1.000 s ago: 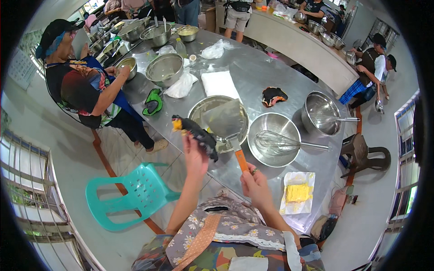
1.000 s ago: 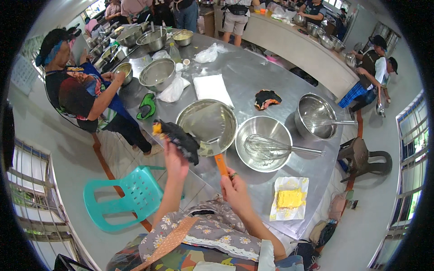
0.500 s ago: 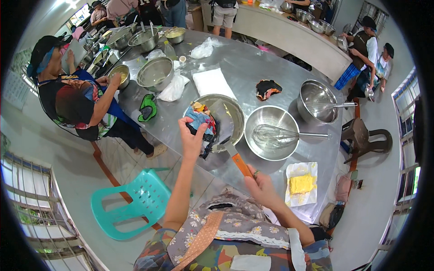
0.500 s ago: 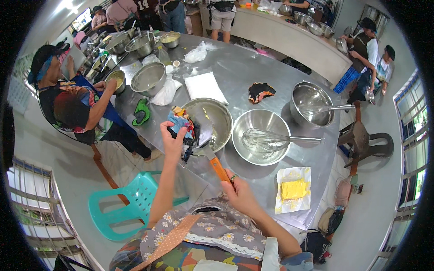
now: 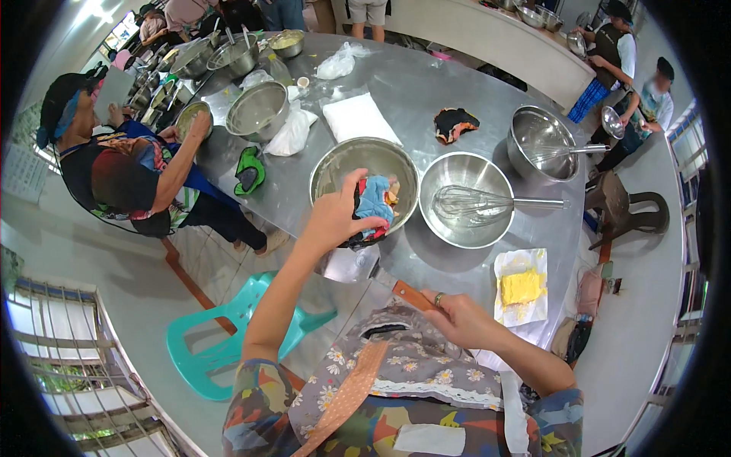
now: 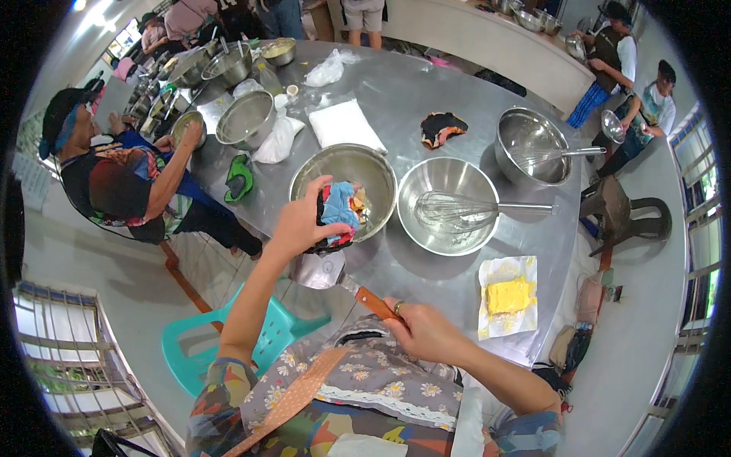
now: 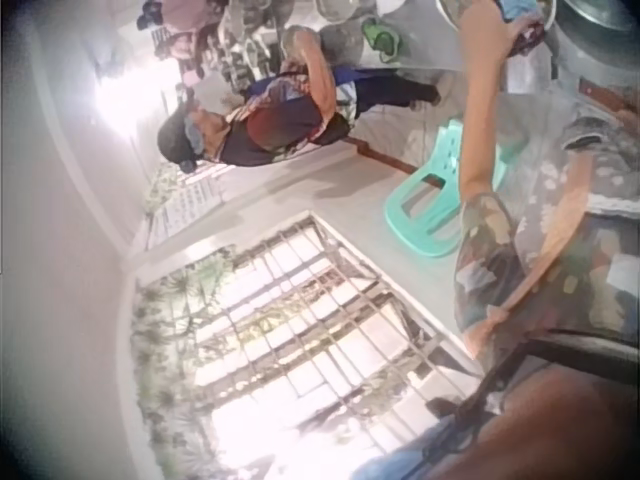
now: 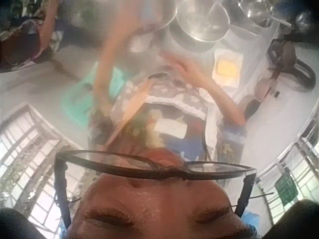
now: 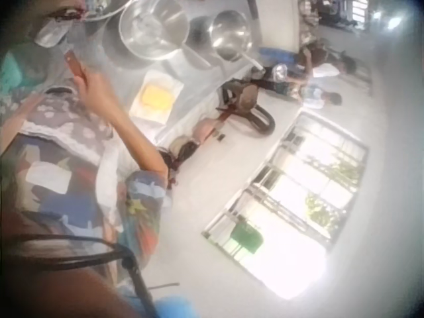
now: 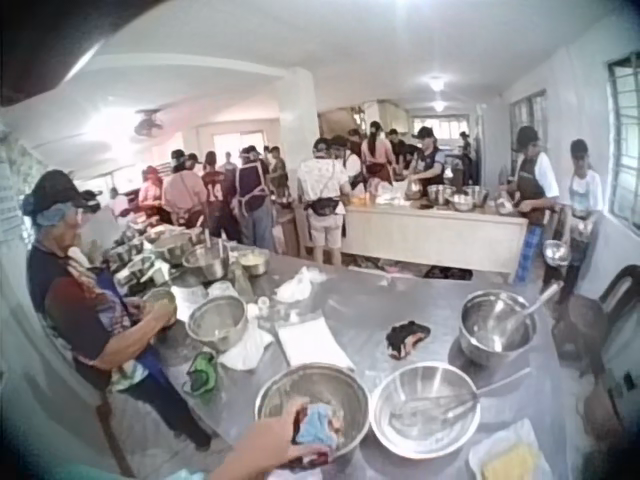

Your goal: The person wipes a whisk with a cloth, unwraps a block of butter from its packaging, and cuts it into smaller pieces using a metal spatula.

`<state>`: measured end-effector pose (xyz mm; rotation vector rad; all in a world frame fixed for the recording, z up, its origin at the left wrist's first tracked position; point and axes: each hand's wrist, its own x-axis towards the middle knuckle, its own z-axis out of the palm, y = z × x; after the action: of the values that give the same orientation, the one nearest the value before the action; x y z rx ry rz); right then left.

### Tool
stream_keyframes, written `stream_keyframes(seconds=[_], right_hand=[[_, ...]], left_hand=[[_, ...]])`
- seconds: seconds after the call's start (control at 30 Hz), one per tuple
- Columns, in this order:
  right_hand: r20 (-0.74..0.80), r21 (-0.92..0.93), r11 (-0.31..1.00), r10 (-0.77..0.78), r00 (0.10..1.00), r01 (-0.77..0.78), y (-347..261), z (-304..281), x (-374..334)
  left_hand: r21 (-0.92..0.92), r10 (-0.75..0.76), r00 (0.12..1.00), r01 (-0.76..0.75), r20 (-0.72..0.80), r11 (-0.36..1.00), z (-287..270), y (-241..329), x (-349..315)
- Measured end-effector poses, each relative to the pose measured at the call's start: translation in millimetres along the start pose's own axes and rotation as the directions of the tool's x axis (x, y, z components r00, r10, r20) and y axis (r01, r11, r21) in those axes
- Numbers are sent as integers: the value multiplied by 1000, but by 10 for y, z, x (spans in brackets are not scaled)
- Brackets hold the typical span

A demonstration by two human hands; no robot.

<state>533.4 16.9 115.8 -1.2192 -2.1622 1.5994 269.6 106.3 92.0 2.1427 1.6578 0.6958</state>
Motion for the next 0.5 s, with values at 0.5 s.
stream_keyframes(seconds=[0.5], right_hand=[[-206, 184, 982, 84, 975, -45, 313, -1, -248]], left_hand=[[-508, -363, 839, 123, -405, 852, -352, -1097, 283]])
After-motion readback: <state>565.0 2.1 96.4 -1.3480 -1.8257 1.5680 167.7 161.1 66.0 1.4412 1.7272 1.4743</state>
